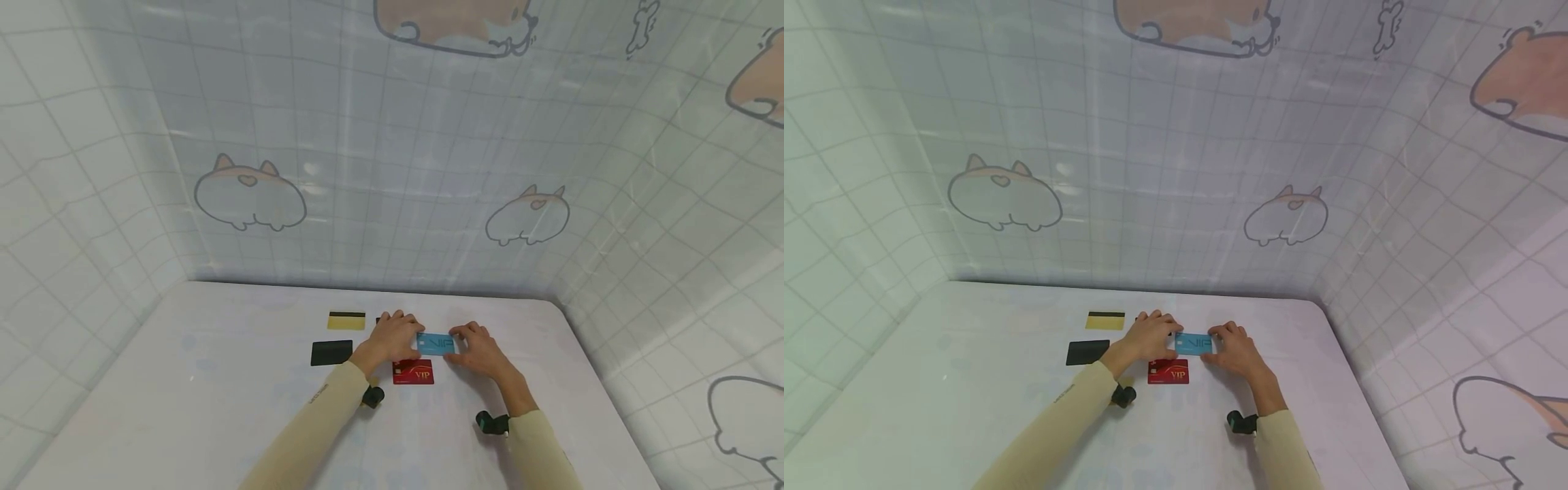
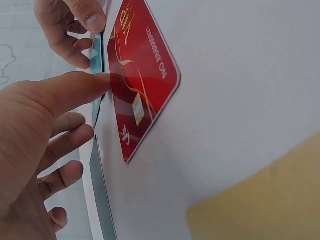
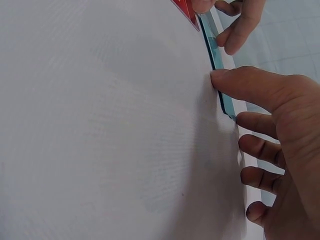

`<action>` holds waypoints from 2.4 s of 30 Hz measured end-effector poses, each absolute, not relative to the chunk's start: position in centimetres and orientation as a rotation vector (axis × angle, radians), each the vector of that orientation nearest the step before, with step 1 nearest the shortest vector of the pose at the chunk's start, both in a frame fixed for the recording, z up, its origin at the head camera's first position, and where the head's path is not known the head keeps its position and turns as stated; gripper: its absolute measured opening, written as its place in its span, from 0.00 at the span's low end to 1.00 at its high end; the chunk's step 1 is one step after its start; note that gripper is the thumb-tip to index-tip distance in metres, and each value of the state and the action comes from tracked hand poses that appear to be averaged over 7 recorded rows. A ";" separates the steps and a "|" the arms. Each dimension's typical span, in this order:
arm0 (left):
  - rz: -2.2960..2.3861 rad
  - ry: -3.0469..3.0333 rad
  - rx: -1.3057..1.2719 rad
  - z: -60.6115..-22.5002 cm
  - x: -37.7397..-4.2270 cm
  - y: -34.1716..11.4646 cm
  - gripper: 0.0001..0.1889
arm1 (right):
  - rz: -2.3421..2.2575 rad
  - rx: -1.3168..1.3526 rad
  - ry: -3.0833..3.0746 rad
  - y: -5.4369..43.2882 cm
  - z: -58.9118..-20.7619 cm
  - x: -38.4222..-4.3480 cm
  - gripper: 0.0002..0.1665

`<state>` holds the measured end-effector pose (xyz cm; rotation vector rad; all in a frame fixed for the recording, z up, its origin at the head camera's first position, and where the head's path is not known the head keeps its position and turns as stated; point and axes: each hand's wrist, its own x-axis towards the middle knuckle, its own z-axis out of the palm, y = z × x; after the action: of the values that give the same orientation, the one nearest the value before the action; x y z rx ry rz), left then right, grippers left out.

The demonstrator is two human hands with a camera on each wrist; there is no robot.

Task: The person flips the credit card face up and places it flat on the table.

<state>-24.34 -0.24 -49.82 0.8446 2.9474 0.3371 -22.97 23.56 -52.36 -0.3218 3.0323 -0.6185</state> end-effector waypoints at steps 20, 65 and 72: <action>0.382 3.016 0.869 -49.4 -25.7 -2.3 0.31 | -0.707 -0.455 3.075 21.4 -51.6 -24.1 0.36; 0.303 3.065 0.571 -50.1 -28.0 -9.6 0.34 | -0.533 -0.527 3.035 15.3 -51.8 -27.6 0.42; 0.274 3.075 0.552 -50.4 -27.9 -9.1 0.32 | -0.510 -0.529 3.040 15.0 -52.0 -27.7 0.42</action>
<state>-27.89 -9.06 -50.36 0.5519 3.0746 0.2738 -27.74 14.97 -51.96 -0.5285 3.0396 -0.5096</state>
